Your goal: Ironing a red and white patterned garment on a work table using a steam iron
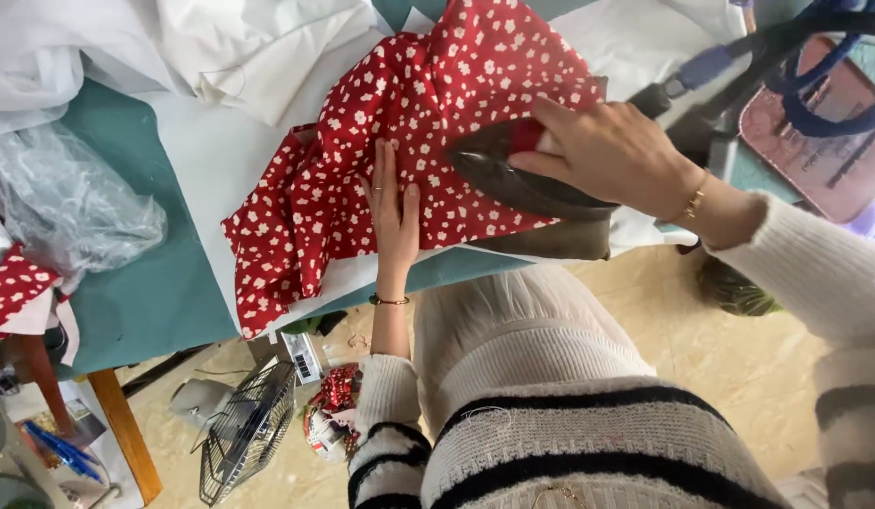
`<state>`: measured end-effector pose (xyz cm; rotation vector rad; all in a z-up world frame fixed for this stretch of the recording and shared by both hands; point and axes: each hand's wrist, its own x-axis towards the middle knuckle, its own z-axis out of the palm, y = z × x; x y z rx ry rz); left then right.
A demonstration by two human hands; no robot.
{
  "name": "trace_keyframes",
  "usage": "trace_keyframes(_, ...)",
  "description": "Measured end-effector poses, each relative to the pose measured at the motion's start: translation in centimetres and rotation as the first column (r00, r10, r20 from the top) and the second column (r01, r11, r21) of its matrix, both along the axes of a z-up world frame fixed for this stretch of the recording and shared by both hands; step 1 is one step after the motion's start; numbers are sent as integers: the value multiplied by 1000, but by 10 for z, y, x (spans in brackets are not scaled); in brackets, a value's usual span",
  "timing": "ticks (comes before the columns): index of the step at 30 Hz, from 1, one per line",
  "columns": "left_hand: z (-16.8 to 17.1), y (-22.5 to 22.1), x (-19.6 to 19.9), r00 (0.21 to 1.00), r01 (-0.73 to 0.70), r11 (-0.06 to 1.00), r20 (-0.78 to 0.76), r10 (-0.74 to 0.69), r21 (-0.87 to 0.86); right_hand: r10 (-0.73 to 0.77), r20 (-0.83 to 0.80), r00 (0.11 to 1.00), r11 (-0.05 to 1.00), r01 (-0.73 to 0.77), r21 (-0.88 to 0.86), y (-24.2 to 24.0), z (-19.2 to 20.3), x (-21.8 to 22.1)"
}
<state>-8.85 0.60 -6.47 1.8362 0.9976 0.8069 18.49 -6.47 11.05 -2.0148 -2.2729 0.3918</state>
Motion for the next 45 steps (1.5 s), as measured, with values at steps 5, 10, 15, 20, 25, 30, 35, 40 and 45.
trace_keyframes(5,0,-3,-13,967,-69,989,-233,99,131,230,170,958,961,-252,118,18,-9,-10)
trace_keyframes(10,1,-2,-39,834,-78,939,-494,245,334,328,250,911,893,-385,233,17,-9,-28)
trace_keyframes(15,-2,-1,-45,839,-92,918,-467,280,385,169,179,969,958,-204,201,40,-21,-33)
trace_keyframes(20,-4,-7,-50,903,-129,933,-350,251,336,153,216,964,960,-197,197,62,-19,-31)
trace_keyframes(25,-6,-11,-53,941,-197,940,-216,261,277,230,260,938,945,-279,168,9,-25,-48)
trace_keyframes(30,-24,-5,-57,934,-222,932,-210,287,287,77,270,960,883,-191,429,-84,-63,-59)
trace_keyframes(35,-3,-9,-43,954,-243,939,-116,277,241,68,172,983,944,-120,308,-102,-35,-65)
trace_keyframes(40,11,-3,-21,967,-242,946,-28,253,214,17,183,983,927,-84,365,-72,-37,-78)
trace_keyframes(45,35,7,-1,974,-205,954,-55,221,217,28,111,993,901,-73,427,-70,-36,-69)
